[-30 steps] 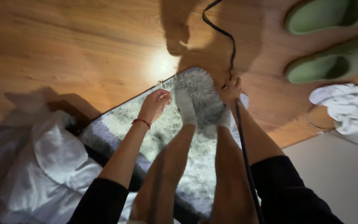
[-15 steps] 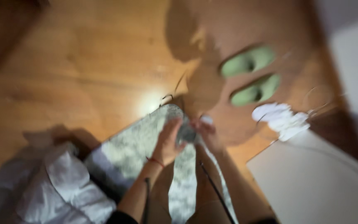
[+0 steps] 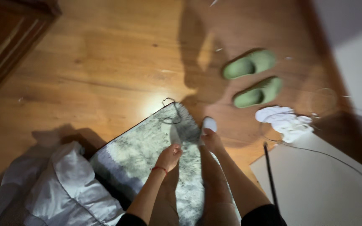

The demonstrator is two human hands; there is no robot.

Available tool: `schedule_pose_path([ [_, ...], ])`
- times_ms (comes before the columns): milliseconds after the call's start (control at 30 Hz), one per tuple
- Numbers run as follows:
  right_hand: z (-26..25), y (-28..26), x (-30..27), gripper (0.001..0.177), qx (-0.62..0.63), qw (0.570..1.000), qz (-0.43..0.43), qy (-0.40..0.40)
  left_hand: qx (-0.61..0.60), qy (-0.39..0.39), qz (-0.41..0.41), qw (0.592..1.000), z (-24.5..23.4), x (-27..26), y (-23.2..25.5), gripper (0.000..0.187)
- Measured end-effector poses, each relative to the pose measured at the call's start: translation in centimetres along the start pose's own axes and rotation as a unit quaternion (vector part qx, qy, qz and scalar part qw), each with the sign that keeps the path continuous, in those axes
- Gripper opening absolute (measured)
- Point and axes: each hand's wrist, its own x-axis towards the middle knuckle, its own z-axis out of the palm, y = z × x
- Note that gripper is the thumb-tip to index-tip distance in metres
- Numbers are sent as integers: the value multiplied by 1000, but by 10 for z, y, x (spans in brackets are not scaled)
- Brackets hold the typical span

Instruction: The person arranges a small rug on the floor, retrieves various pieces of clothing from a bed, and then folds a white shirt and a pair of white pants.

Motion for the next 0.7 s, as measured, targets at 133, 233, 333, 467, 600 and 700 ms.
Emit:
schedule_pose_path([
  [133, 62, 40, 67, 46, -272, 962, -16, -29, -1, -7, -17, 1000, -18, 29, -67, 38],
  [233, 114, 91, 122, 46, -425, 898, -103, -54, -116, 51, -90, 988, -23, 57, -128, 35],
  [333, 155, 134, 168, 44, -370, 925, -38, -78, -225, 123, -35, 966, -32, 65, -218, 32],
  [467, 183, 162, 174, 33, -122, 986, 78, -83, -77, 207, 114, 969, -40, 52, -326, 19],
  [600, 138, 128, 135, 28, 190, 970, 136, -74, -226, 231, -11, 946, -25, 31, -326, 27],
  [700, 105, 68, 80, 19, 251, 964, 66, -57, -194, 205, -8, 959, -40, 20, -248, 29],
])
